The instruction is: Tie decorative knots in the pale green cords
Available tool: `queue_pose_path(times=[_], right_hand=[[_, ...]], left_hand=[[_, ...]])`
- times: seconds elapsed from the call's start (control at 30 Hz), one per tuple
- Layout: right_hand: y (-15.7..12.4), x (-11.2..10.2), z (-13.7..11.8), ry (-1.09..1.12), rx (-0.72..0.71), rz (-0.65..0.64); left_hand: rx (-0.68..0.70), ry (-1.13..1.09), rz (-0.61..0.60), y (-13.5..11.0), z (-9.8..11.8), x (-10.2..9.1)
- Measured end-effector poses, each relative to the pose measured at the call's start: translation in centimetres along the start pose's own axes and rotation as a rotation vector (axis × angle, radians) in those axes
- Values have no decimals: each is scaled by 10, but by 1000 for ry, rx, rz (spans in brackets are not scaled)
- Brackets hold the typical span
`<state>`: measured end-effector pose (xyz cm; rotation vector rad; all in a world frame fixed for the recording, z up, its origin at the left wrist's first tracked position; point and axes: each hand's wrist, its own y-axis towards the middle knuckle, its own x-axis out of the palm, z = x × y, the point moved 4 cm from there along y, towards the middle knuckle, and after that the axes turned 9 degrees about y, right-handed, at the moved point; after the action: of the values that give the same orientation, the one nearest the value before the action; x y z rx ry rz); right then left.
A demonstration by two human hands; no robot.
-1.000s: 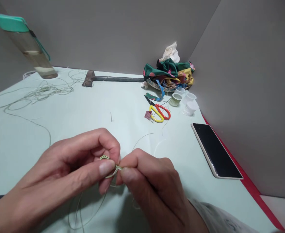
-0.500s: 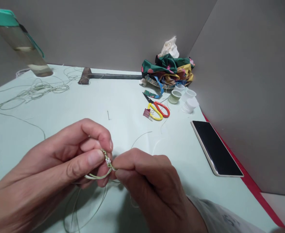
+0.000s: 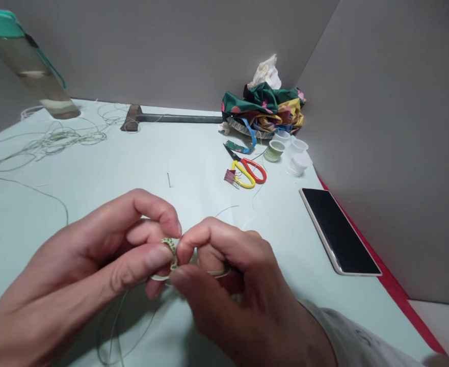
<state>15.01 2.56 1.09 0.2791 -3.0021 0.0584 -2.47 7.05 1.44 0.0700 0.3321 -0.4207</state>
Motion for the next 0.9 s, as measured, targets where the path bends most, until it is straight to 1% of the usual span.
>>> queue_pose_path(times=[0.1, 0.2, 0.27, 0.4, 0.5, 0.57, 0.67, 0.7, 0.77, 0.83, 0.9], right_hand=[[8, 6, -1, 128, 59, -84], [11, 4, -3, 143, 145, -46], [11, 1, -4, 165, 171, -9], [10, -1, -6, 116, 153, 25], [12, -1, -6, 57, 107, 31], [13, -1, -6, 20, 61, 33], [12, -1, -6, -29, 23, 26], [11, -1, -6, -35, 21, 21], [10, 0, -6, -32, 28, 11], [9, -1, -5, -10, 42, 0], [10, -1, -5, 19, 57, -17]], left_hand=[[40, 147, 54, -1, -1, -2], [36, 184, 79, -1, -3, -3], [42, 190, 78, -2, -3, -4], [85, 254, 12, -1, -4, -2], [129, 291, 25, -1, -2, -1], [108, 308, 47, -1, 1, -1], [24, 296, 58, 0, 3, 0], [15, 284, 48, 0, 3, 0], [47, 264, 9, 0, 1, 2], [91, 267, -20, -1, -3, 3], [90, 261, -30, -2, -9, 5]])
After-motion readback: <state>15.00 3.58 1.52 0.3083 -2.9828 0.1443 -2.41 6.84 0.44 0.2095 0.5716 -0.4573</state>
